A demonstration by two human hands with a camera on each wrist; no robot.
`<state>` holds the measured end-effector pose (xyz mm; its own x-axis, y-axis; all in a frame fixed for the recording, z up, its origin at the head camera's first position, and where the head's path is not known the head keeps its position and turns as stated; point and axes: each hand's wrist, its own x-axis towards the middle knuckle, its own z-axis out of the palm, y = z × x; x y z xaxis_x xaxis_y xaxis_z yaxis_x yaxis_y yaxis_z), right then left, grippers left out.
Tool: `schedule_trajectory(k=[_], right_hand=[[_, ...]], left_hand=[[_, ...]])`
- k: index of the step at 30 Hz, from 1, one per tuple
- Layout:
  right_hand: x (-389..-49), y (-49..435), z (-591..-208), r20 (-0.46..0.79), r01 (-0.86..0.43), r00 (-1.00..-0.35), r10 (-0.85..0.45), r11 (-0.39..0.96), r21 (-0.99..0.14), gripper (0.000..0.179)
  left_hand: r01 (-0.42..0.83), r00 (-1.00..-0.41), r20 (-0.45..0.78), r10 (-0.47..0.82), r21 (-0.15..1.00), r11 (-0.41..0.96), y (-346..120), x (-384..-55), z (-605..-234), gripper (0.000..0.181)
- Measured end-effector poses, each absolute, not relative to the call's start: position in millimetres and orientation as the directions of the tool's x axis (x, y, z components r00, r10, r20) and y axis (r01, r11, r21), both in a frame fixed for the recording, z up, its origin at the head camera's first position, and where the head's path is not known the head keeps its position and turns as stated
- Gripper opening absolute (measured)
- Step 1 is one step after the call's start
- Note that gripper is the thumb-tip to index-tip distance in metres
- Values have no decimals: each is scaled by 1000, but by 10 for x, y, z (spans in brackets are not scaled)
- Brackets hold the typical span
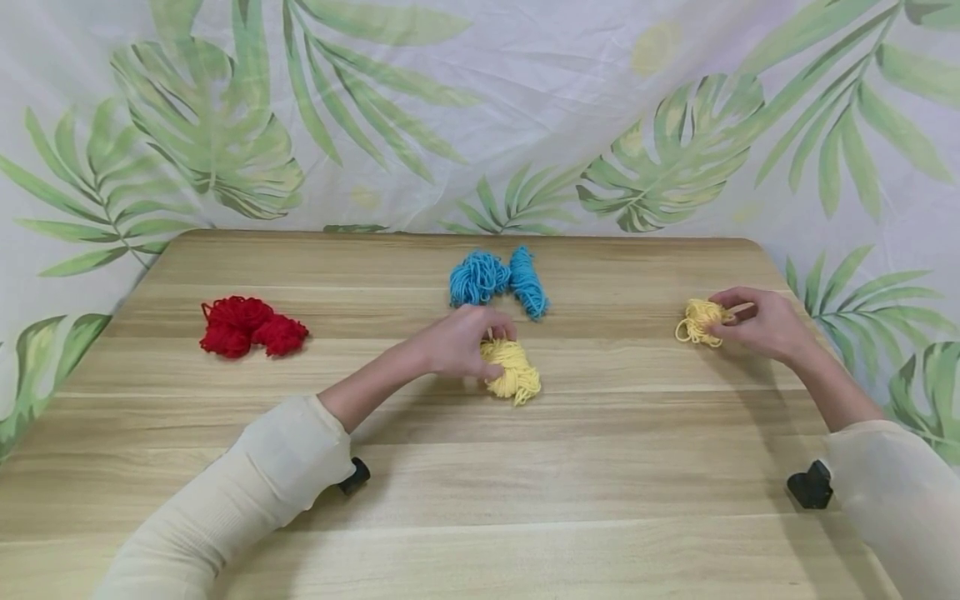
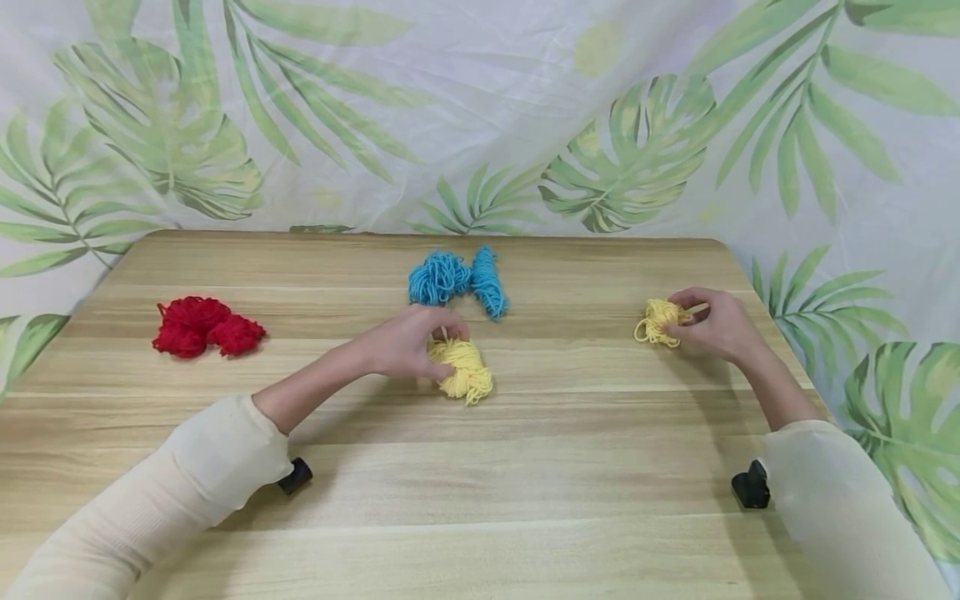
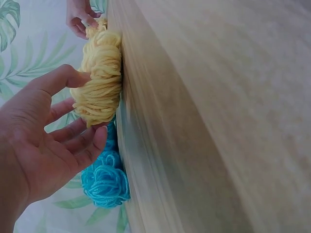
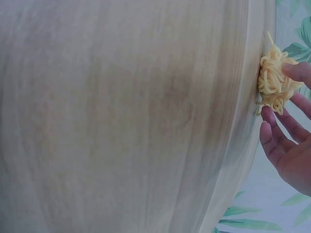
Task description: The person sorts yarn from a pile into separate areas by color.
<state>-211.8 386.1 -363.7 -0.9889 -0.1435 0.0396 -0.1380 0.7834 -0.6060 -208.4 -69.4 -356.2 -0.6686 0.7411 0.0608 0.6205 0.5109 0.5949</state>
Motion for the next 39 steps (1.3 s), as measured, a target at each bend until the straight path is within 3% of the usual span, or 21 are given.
schedule_trajectory(k=[16,39], right_hand=[[-2019,3889,-3627,88,-151,-989,-123,812,-563,42],[-1947,3868,-3567,138,-178,-983,-119,803,-569,42]], left_hand=[[672,-638,160,753,593,444,-556,-2094,-3547,29],[644,-671,218,709,645,411,-230,-2181,-3556,26]])
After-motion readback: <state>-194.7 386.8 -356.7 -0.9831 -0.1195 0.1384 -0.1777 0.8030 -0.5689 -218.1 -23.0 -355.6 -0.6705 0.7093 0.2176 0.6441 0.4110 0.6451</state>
